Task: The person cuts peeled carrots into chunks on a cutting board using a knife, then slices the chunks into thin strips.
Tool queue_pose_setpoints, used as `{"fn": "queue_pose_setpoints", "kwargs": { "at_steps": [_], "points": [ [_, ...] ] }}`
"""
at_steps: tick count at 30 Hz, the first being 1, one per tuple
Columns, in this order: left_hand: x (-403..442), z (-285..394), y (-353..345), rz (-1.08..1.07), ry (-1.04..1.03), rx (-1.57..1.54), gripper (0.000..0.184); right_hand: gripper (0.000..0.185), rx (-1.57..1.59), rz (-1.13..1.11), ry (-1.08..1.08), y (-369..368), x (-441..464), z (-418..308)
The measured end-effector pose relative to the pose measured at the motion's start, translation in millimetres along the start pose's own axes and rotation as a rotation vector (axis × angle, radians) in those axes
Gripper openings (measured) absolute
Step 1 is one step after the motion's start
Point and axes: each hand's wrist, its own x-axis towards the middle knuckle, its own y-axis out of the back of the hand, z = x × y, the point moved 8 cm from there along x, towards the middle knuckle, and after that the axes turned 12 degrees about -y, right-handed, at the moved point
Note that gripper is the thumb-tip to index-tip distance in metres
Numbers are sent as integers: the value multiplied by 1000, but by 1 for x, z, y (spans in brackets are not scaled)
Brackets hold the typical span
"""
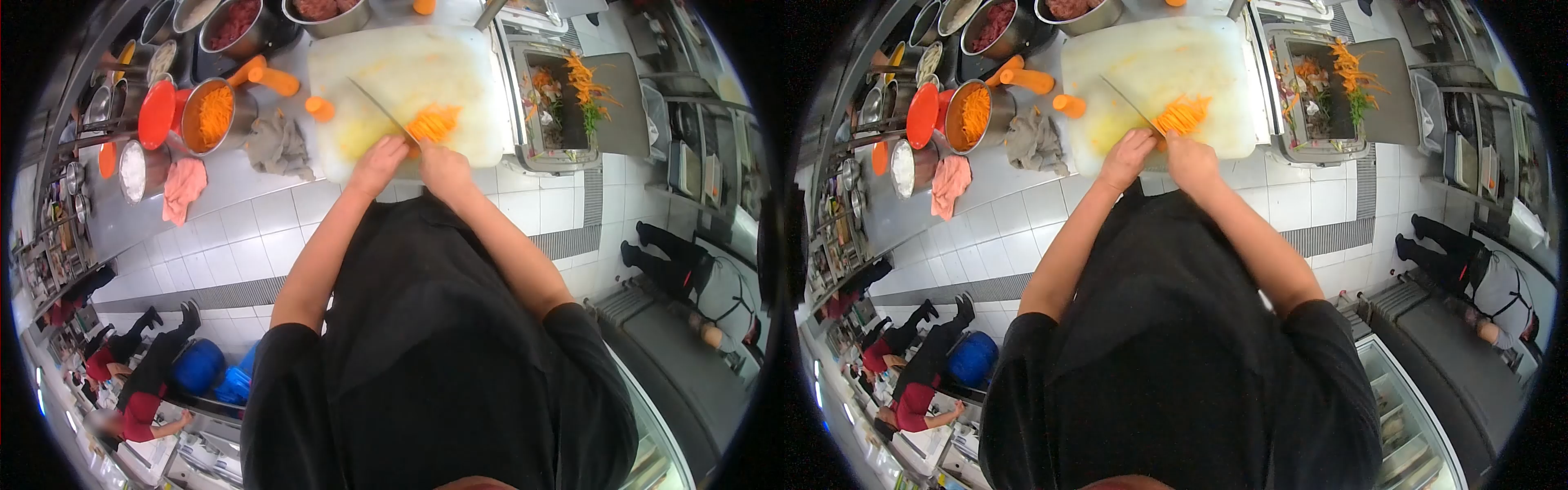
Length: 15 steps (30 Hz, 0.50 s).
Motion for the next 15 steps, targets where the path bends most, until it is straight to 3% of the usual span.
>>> {"fn": "queue_pose_setpoints", "kwargs": {
  "at_steps": [3, 9, 15],
  "points": [
    [-3, 1, 2, 78, 4, 19, 22, 14, -100, -81, -4, -1, -1, -4],
    [-5, 0, -1, 93, 8, 82, 22, 10, -80, 27, 69, 3, -2, -12],
    [-7, 1, -1, 77, 18, 29, 29, 11, -43, -29, 17, 0, -9, -8]
  ]
}}
